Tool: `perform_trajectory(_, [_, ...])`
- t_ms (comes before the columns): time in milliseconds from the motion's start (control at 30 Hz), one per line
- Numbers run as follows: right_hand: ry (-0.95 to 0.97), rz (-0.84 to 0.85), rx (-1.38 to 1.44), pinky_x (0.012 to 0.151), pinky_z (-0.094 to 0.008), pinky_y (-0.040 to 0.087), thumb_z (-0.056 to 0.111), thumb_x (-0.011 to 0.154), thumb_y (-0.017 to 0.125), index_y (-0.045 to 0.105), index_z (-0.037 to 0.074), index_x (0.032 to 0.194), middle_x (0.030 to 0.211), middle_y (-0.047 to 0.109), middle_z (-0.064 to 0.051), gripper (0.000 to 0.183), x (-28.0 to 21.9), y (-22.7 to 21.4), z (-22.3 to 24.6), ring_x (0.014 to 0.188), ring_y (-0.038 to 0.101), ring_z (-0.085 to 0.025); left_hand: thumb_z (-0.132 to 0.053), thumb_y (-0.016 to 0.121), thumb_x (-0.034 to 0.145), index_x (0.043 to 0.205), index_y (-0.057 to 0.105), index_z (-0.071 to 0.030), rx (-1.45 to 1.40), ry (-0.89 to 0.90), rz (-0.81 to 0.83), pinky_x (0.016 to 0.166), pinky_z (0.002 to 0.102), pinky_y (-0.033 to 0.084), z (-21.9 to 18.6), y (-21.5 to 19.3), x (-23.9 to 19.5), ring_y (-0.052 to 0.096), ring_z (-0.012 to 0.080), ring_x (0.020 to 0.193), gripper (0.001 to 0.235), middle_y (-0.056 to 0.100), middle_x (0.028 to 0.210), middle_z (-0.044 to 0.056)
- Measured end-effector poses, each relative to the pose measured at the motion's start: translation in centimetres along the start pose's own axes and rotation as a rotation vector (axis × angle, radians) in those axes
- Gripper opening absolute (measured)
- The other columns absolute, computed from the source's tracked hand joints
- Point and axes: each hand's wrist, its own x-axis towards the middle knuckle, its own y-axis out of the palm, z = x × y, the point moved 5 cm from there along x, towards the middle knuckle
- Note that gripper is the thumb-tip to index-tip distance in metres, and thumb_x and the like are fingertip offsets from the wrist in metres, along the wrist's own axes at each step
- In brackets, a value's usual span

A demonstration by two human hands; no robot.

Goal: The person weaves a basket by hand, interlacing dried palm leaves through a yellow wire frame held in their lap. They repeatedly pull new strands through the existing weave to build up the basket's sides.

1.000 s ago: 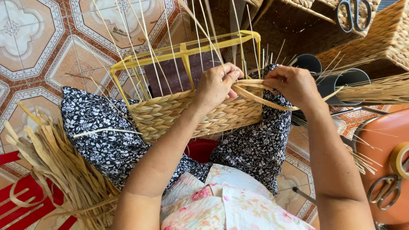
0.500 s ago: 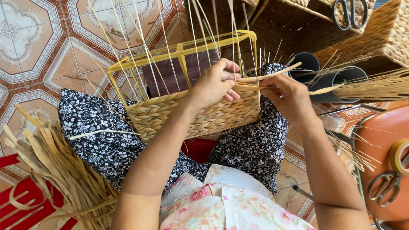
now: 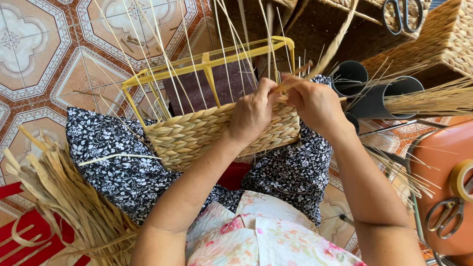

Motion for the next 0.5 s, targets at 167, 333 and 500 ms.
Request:
perform_trajectory(167, [-0.166,-0.238,0.291,0.067,-0.030,0.058,0.006,0.099,0.068,0.067,0.006,0.104,0.095,0.073,-0.012,0.005,1.0,0.9,-3.0,0.080,0.071,-0.022,0.001,0.044,0.109,0.111,0.045,-0.004,-0.057,0.099,0.067,0.037,0.020,0.054,-0.7,-0.8,-0.1,0.065,0.0168,0.050,0.006,0.065,0.074,0.013])
perform_trajectory(333, [0.401,-0.236,1.487,0.057,-0.031,0.058,0.000,0.101,0.048,0.061,-0.001,0.095,0.084,0.070,-0.018,0.014,-1.0,2.4,-6.5,0.064,0.067,-0.020,-0.005,0.046,0.107,0.109,0.046,-0.003,-0.379,-0.232,0.295,0.038,0.021,0.057,0.1,-1.0,2.3,0.071,0.0161,0.050,0.003,0.068,0.086,0.013])
perform_trajectory(500, [0.350,-0.069,1.469,0.072,-0.032,0.061,0.008,0.098,0.057,0.065,-0.001,0.105,0.098,0.074,-0.019,0.014,-2.6,1.4,-4.1,0.079,0.072,-0.022,-0.008,0.049,0.103,0.100,0.057,-0.003,-0.119,-0.426,0.370,0.041,0.021,0.055,-0.4,-0.2,3.4,0.069,0.0129,0.048,0.010,0.072,0.077,0.013])
